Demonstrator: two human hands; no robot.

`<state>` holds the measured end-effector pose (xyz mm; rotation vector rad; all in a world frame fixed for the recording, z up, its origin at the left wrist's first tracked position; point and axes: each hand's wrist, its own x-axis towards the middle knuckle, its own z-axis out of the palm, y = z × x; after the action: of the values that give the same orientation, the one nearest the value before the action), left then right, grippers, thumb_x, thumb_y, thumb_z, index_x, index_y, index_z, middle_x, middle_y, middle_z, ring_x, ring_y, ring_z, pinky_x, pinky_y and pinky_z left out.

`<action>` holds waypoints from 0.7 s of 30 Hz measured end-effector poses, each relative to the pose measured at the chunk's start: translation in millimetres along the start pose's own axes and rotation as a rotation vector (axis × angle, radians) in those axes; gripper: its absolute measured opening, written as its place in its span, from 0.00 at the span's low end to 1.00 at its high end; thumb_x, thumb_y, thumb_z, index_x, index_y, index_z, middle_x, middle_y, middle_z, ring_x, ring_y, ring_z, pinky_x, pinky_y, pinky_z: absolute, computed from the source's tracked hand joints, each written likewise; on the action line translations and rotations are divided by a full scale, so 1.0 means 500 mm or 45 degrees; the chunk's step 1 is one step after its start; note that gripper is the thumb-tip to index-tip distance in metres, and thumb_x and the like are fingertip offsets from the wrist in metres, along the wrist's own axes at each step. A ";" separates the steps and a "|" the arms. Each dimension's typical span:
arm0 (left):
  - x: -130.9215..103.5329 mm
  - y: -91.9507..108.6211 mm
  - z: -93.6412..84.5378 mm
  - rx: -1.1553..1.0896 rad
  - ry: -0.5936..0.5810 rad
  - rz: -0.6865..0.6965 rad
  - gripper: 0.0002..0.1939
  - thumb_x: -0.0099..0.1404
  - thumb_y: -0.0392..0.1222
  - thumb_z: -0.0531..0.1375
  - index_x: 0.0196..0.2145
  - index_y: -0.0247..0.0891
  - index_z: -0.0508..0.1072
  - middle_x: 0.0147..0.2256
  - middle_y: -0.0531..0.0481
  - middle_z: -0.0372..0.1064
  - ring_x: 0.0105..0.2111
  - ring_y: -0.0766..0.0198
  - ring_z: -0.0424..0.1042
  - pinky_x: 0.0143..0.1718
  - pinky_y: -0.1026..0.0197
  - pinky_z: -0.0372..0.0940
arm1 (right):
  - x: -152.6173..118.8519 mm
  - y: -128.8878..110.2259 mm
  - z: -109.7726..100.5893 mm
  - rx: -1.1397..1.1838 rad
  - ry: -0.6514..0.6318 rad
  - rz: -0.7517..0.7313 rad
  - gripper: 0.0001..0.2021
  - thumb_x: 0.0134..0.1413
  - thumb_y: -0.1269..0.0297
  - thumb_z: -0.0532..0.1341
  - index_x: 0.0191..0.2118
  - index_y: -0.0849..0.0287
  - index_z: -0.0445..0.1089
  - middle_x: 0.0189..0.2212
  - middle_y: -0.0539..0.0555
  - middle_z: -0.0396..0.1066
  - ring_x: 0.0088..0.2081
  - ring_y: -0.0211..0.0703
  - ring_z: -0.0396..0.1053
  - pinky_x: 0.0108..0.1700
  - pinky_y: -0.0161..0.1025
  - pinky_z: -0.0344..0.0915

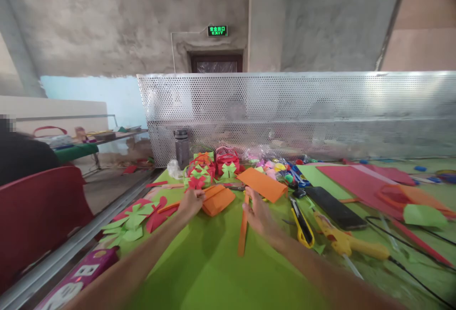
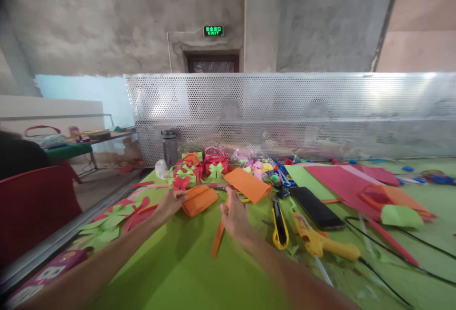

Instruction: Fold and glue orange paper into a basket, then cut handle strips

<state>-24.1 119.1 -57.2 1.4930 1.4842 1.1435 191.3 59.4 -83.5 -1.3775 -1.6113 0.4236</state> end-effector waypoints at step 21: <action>-0.185 0.086 -0.047 0.258 0.075 0.738 0.08 0.59 0.41 0.58 0.33 0.47 0.78 0.35 0.50 0.76 0.35 0.56 0.72 0.39 0.62 0.60 | -0.005 -0.067 -0.029 0.746 -0.342 0.113 0.29 0.36 0.54 0.67 0.47 0.59 0.64 0.40 0.56 0.72 0.42 0.49 0.70 0.43 0.44 0.66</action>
<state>-25.7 22.0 -17.6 2.1335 1.2642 1.4018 183.6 42.4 -52.1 -0.9695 -1.4692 1.0772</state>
